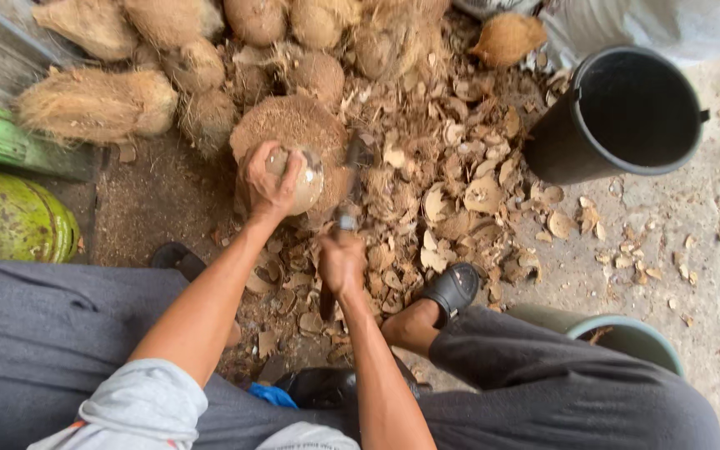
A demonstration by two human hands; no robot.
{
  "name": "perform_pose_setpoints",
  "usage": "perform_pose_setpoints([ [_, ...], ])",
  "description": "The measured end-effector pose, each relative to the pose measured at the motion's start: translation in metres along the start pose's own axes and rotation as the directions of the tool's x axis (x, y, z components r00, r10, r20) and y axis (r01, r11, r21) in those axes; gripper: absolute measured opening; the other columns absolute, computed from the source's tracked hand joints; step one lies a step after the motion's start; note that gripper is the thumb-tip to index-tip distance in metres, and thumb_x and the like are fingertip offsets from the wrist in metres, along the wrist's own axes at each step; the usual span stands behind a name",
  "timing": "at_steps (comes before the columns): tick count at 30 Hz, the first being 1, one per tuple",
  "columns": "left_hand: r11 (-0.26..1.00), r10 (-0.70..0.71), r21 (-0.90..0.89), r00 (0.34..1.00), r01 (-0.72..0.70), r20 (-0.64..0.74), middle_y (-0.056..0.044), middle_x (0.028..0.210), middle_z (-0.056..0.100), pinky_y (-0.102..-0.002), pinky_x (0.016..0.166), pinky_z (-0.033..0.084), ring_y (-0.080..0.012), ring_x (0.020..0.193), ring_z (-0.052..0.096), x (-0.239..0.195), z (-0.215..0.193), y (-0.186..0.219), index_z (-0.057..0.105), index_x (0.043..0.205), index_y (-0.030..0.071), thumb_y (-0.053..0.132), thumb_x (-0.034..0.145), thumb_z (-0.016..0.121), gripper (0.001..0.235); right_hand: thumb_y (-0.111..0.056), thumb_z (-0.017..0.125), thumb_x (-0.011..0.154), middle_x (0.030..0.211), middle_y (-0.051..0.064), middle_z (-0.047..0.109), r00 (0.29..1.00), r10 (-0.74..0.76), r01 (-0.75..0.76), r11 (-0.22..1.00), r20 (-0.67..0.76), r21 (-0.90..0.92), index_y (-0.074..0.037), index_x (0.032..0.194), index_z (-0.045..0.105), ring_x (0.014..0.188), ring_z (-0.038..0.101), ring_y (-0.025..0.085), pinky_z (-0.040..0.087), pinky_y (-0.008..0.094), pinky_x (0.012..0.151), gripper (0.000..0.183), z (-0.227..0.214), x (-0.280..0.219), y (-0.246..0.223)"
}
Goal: The person uses a machete to remove the husk from a coconut, repeatedly striking and rotating the fruit until the husk is fully removed. The peeled coconut is then placed into a green basket.
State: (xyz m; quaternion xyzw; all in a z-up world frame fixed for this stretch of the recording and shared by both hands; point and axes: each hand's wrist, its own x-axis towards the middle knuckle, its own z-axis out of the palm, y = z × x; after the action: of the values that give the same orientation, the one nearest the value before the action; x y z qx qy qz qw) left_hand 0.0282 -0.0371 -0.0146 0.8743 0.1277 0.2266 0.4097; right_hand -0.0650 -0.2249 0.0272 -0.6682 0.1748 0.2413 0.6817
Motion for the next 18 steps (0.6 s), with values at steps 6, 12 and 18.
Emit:
perform_pose_setpoints([
  [6, 0.989, 0.079, 0.127, 0.996, -0.075, -0.028, -0.007, 0.101, 0.069, -0.042, 0.088, 0.050, -0.0241, 0.098, 0.064, 0.009, -0.005, 0.013, 0.067, 0.103, 0.014, 0.054, 0.100, 0.061, 0.040, -0.017, 0.067, 0.099, 0.055, -0.002, 0.050, 0.953, 0.252, -0.273, 0.955, 0.167, 0.116, -0.011, 0.080, 0.050, 0.040, 0.043, 0.010, 0.038, 0.026, 0.036, 0.026, -0.002, 0.001, 0.008],
  [12, 0.828, -0.555, 0.035, 0.809, 0.560, 0.192, -0.012, 0.103, 0.071, -0.046, 0.087, 0.054, -0.0278, 0.099, 0.068, 0.033, -0.018, 0.011, 0.069, 0.099, 0.009, 0.063, 0.084, 0.066, 0.056, -0.016, 0.064, 0.100, 0.052, -0.001, 0.051, 0.960, 0.182, -0.197, 0.979, 0.212, 0.051, -0.011, 0.078, 0.053, 0.037, 0.042, 0.010, 0.038, 0.026, 0.033, 0.025, -0.006, 0.004, -0.016],
  [18, 0.621, -0.768, -0.168, 0.637, 0.765, 0.061, -0.021, 0.135, 0.061, -0.051, 0.103, 0.043, -0.0346, 0.125, 0.058, 0.020, -0.032, 0.030, 0.065, 0.130, 0.011, 0.067, 0.085, 0.069, 0.071, -0.016, 0.064, 0.096, 0.054, 0.001, 0.053, 0.976, 0.087, -0.092, 0.996, 0.199, 0.014, -0.013, 0.079, 0.052, 0.037, 0.044, 0.012, 0.042, 0.029, 0.034, 0.021, 0.006, -0.009, -0.034],
])
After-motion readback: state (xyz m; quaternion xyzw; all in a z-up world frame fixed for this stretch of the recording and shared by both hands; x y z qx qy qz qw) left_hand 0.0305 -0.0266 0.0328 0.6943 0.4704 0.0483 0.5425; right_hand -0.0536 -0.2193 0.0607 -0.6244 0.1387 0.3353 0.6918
